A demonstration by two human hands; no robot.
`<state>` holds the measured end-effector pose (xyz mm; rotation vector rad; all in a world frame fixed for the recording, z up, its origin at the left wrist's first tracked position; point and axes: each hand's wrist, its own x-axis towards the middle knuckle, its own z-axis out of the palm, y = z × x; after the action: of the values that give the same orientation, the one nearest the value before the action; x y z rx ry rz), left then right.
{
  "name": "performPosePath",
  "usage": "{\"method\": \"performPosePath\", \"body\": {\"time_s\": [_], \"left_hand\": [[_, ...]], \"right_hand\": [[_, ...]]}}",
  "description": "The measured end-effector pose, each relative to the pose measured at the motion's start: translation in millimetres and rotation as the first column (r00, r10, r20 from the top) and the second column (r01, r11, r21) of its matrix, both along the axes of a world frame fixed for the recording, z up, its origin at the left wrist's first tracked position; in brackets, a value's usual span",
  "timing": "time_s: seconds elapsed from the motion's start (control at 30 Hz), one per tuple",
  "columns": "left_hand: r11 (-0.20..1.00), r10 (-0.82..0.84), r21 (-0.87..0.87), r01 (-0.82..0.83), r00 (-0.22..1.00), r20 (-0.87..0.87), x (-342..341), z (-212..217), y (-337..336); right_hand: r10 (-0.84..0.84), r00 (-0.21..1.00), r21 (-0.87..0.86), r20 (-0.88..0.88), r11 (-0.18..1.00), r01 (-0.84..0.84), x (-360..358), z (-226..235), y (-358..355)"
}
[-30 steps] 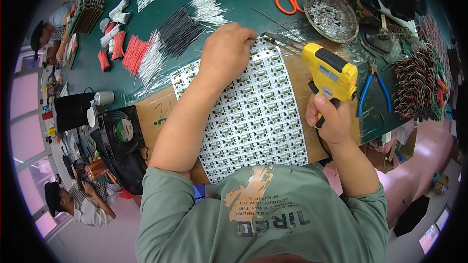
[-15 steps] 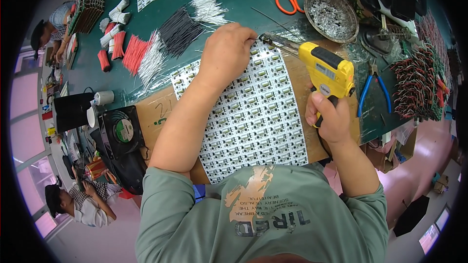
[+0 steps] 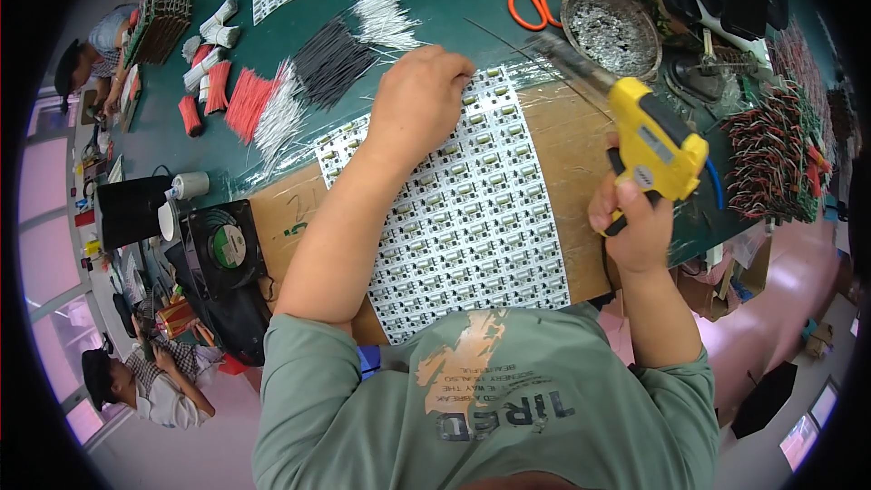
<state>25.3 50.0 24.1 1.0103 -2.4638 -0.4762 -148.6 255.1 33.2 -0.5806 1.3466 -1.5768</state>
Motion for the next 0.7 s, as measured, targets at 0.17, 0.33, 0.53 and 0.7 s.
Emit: {"method": "performPosePath", "body": {"time_s": [0.17,0.33,0.53,0.7], "left_hand": [[1.000,0.002,0.012,-0.002,1.000,-0.011,1.5,1.6,0.9],[0.999,0.013,0.042,-0.013,1.000,-0.001,4.1,1.2,1.4],[1.000,0.020,0.020,-0.021,0.999,0.026,4.3,0.0,-0.4],[0.999,0.019,0.050,-0.017,0.999,-0.030,6.7,-2.3,-1.2]], "right_hand": [[-0.251,0.949,-0.340,-0.192,0.924,0.175,-25.4,12.3,11.1],[-0.192,0.867,0.044,-0.460,0.970,0.239,-44.5,21.8,4.9],[-0.198,0.917,-0.165,-0.347,0.975,0.148,-36.1,29.5,4.7],[-0.097,0.990,-0.120,-0.102,0.989,0.084,-0.5,20.8,14.5]]}}
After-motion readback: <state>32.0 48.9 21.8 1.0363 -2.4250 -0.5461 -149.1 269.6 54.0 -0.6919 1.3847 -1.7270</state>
